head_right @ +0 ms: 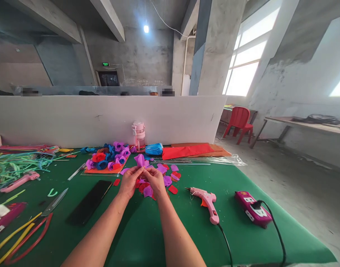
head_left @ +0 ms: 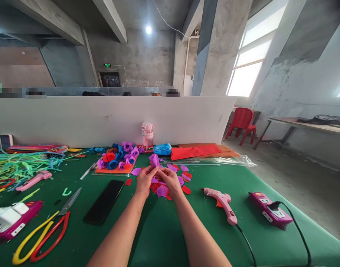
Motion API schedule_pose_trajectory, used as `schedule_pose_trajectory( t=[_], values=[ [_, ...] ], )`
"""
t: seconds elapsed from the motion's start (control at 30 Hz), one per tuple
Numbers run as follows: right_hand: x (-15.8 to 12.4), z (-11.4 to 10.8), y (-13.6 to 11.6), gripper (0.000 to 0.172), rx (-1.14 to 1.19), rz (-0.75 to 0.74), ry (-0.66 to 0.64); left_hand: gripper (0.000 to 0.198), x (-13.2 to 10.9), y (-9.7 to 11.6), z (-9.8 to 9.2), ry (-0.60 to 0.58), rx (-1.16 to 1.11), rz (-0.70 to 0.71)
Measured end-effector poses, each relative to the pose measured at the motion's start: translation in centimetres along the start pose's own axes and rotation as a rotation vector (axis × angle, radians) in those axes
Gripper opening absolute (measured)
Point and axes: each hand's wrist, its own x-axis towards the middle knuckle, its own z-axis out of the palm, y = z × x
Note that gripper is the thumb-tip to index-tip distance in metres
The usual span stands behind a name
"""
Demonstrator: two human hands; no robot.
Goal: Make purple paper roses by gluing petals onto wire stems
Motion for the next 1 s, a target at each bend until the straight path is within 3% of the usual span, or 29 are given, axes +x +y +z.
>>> schedule_pose_trajectory(
  t=[0.13,0.37,0.63,0.83,1.0],
  values=[
    [0.2,-0.2,-0.2,0.025,-0.086,-0.120,0.117,0.031,0.1,0.1,0.0,0.049,0.016,0.043],
    [-0.1,0.2,-0.2,0.028,-0.025,-0.214,0.004,0.029,-0.4,0.3,0.3,-0.008,0.015,0.019],
    [-0.2,0.4,0.1,0.022,-0.165,-0.330,0.068,0.028,-0.3,0.1,0.3,-0.018,0.032,0.034],
    [-0.7,0.7,0.2,0.034,-0.427,-0.502,0.076,0.028,-0.1,-0.1,0.1,0.051,0.104,0.080],
    [-0.8,0.6,0.1,0.042,-0.507,-0.521,0.029,0.028,0.0,0.0,-0.1,0.076,0.084,0.054]
  ],
)
